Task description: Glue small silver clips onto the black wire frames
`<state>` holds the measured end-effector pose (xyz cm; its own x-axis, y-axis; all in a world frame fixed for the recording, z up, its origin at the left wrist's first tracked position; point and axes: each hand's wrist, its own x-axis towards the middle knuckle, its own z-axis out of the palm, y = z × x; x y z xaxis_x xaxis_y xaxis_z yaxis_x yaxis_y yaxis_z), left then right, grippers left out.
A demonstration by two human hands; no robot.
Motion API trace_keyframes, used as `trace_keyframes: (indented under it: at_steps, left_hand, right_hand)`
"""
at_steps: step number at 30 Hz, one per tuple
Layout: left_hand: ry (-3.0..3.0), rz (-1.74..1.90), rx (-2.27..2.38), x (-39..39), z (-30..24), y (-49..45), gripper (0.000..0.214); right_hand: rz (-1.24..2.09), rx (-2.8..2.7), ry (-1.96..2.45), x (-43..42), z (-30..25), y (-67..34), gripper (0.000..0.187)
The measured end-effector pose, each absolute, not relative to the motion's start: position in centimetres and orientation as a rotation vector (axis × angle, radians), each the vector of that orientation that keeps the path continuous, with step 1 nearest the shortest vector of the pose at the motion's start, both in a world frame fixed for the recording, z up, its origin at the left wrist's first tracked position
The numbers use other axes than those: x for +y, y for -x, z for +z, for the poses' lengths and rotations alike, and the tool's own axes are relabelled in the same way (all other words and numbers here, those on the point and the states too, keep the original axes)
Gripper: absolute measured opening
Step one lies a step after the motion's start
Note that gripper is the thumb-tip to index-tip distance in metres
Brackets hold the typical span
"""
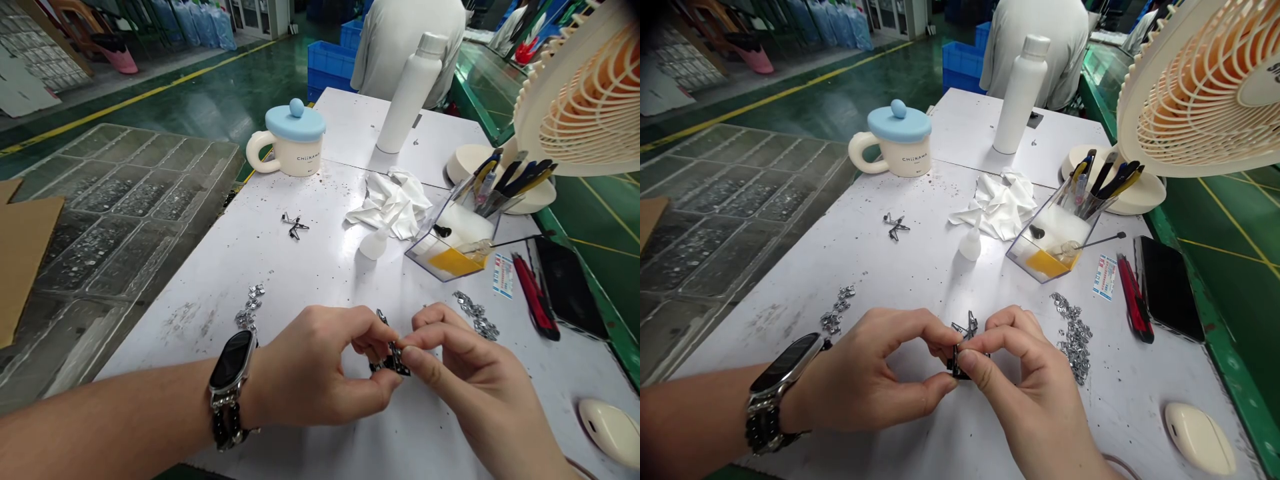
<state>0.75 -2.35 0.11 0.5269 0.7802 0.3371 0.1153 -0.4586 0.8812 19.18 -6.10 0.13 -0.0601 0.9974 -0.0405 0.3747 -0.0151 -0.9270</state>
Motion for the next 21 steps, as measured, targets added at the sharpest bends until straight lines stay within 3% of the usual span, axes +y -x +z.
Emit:
trace_keyframes:
  at_steps: [13, 21]
  left_hand:
    - [-1.912, 0.963, 0.768, -2.41, -0.02, -0.87, 0.019]
    - [-1.917, 0.932, 0.774, -2.49, 0.16, -0.77, 0.018]
  right_hand:
    - [0.962, -1.650, 1.459, -6.26, 0.09, -19.20, 0.000]
    - [0.931, -1.819, 1.381, -6.17, 0.28, -19.65, 0.006]
